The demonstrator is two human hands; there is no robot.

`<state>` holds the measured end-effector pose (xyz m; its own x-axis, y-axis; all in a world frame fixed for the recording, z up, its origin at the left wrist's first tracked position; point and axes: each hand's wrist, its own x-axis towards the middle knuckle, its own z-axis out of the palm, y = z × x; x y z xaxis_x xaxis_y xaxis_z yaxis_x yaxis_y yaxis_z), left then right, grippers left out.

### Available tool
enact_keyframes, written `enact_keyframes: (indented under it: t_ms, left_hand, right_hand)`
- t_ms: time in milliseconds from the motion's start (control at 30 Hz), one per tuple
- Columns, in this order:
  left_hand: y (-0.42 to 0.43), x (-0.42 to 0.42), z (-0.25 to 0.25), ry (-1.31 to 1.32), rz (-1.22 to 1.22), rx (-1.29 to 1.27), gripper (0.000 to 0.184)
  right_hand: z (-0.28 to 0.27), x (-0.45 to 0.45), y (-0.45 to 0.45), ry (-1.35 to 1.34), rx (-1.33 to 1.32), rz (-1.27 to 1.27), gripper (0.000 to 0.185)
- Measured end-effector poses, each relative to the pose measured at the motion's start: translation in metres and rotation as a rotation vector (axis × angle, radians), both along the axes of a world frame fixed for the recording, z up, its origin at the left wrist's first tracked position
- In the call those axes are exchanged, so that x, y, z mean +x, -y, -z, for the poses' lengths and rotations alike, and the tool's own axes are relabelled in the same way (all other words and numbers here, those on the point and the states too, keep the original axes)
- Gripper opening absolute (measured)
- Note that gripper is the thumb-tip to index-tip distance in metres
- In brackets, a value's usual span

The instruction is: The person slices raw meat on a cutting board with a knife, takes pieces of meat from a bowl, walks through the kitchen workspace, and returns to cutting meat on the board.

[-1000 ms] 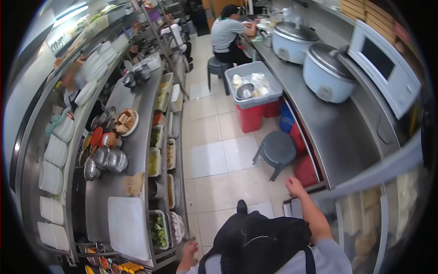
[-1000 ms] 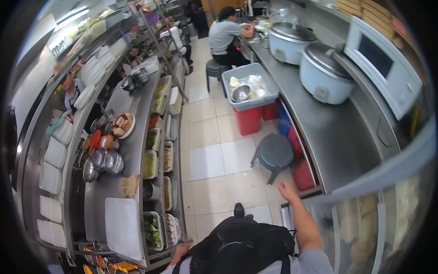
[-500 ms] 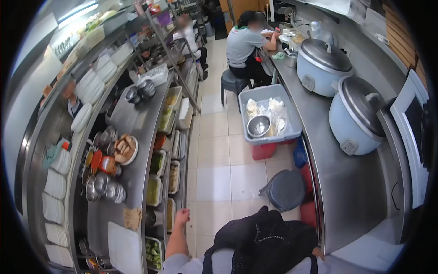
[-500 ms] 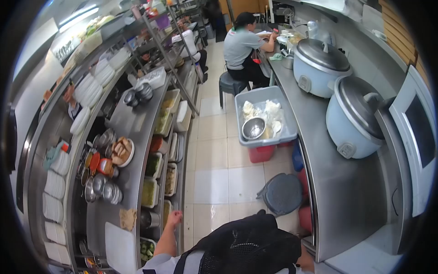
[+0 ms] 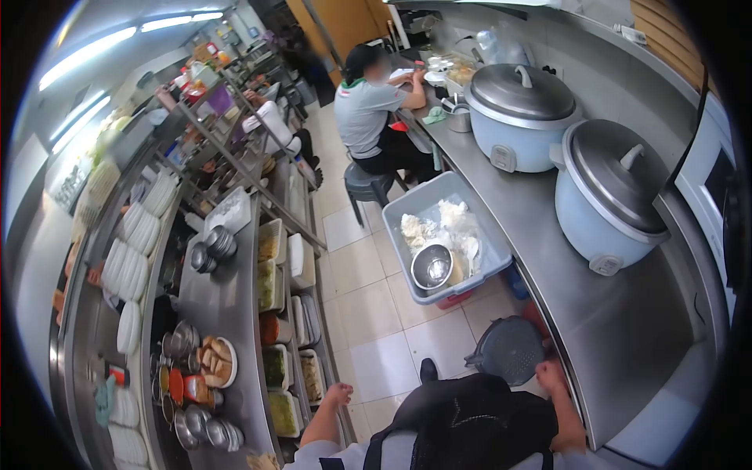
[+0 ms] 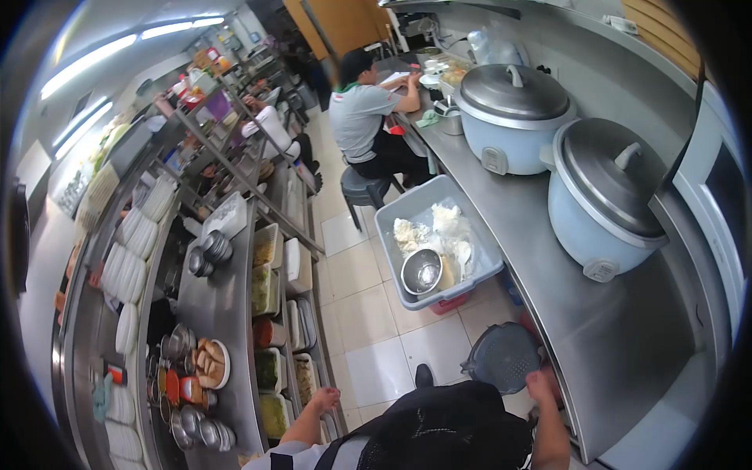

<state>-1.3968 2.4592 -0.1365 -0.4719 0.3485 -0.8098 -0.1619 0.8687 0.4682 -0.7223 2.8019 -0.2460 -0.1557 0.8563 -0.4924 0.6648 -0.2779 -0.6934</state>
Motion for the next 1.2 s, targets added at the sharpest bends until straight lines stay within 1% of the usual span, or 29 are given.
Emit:
enact_keyframes:
  t_ms: [33, 67, 100, 133, 167, 233, 300, 367, 433, 467, 500, 567, 600, 667, 833, 900, 967, 1033, 1067, 1133, 1167, 1200]
  left_hand:
    - [-0.024, -0.022, 0.008, -0.009, 0.020, 0.060, 0.019]
    - [-0.051, -0.040, 0.014, -0.013, 0.040, 0.128, 0.019]
    - [-0.078, -0.054, 0.014, 0.004, 0.063, 0.133, 0.019]
    - [-0.102, -0.071, 0.014, -0.030, 0.179, 0.107, 0.020]
    - [-0.128, -0.086, 0.013, -0.066, 0.293, 0.087, 0.020]
    - [-0.168, -0.114, 0.025, -0.111, 0.380, 0.120, 0.021]
    - [-0.204, -0.139, 0.040, -0.105, 0.421, 0.162, 0.023]
    - [-0.230, -0.157, 0.066, -0.124, 0.488, 0.159, 0.025]
    - [-0.253, -0.162, 0.078, -0.116, 0.608, 0.129, 0.025]
    - [-0.260, -0.162, 0.086, -0.094, 0.622, 0.120, 0.025]
    - [-0.271, -0.160, 0.093, -0.128, 0.677, 0.137, 0.025]
    - [-0.281, -0.152, 0.099, -0.145, 0.747, 0.156, 0.025]
    - [-0.285, -0.145, 0.099, -0.177, 0.774, 0.209, 0.025]
    - [-0.282, -0.125, 0.097, -0.199, 0.806, 0.282, 0.024]
    - [-0.250, -0.100, 0.095, -0.137, 0.975, 0.228, 0.019]
    - [-0.230, -0.092, 0.093, -0.201, 1.029, 0.260, 0.018]
    - [-0.202, -0.080, 0.090, -0.257, 1.082, 0.285, 0.017]
    - [-0.173, -0.068, 0.084, -0.332, 1.308, 0.256, 0.018]
    - [-0.155, -0.058, 0.082, -0.343, 1.315, 0.253, 0.018]
    - [-0.133, -0.041, 0.078, -0.108, 1.262, 0.097, 0.019]
    - [-0.124, -0.032, 0.078, -0.143, 1.455, 0.180, 0.018]
    - [-0.119, -0.021, 0.079, -0.146, 1.466, 0.183, 0.018]
  right_hand:
    - [0.003, 0.008, 0.023, 0.090, -0.075, 0.024, 0.024]
    - [0.031, 0.025, 0.065, 0.089, 0.018, 0.047, 0.023]
    - [0.057, 0.039, 0.105, 0.091, 0.112, 0.068, 0.022]
    - [0.080, 0.052, 0.144, 0.098, 0.205, 0.088, 0.021]
    - [0.055, 0.043, 0.169, 0.114, 0.061, 0.163, 0.021]
    - [-0.003, 0.003, 0.188, 0.146, -0.258, 0.347, 0.021]
    - [-0.038, -0.033, 0.213, 0.122, -0.373, 0.463, 0.021]
    - [-0.058, -0.061, 0.232, 0.100, -0.397, 0.526, 0.022]
    - [-0.075, -0.087, 0.251, 0.077, -0.398, 0.577, 0.022]
    - [-0.083, -0.099, 0.258, 0.064, -0.390, 0.590, 0.022]
    - [-0.089, -0.108, 0.265, 0.053, -0.379, 0.601, 0.022]
    - [-0.105, -0.122, 0.278, 0.039, -0.359, 0.614, 0.023]
    - [-0.111, -0.128, 0.286, 0.028, -0.349, 0.631, 0.023]
    - [-0.119, -0.131, 0.302, 0.016, -0.325, 0.644, 0.024]
    - [-0.126, -0.122, 0.350, -0.010, -0.279, 0.685, 0.025]
    - [-0.124, -0.111, 0.381, -0.018, -0.261, 0.706, 0.025]
    - [-0.120, -0.094, 0.420, -0.026, -0.245, 0.741, 0.026]
    - [-0.115, -0.076, 0.467, -0.036, -0.233, 0.785, 0.026]
    - [-0.112, -0.068, 0.491, -0.040, -0.230, 0.812, 0.027]
    - [-0.105, -0.054, 0.546, -0.048, -0.239, 0.893, 0.027]
    - [-0.100, -0.049, 0.576, -0.048, -0.248, 0.940, 0.027]
    - [-0.097, -0.043, 0.608, -0.049, -0.257, 0.988, 0.028]
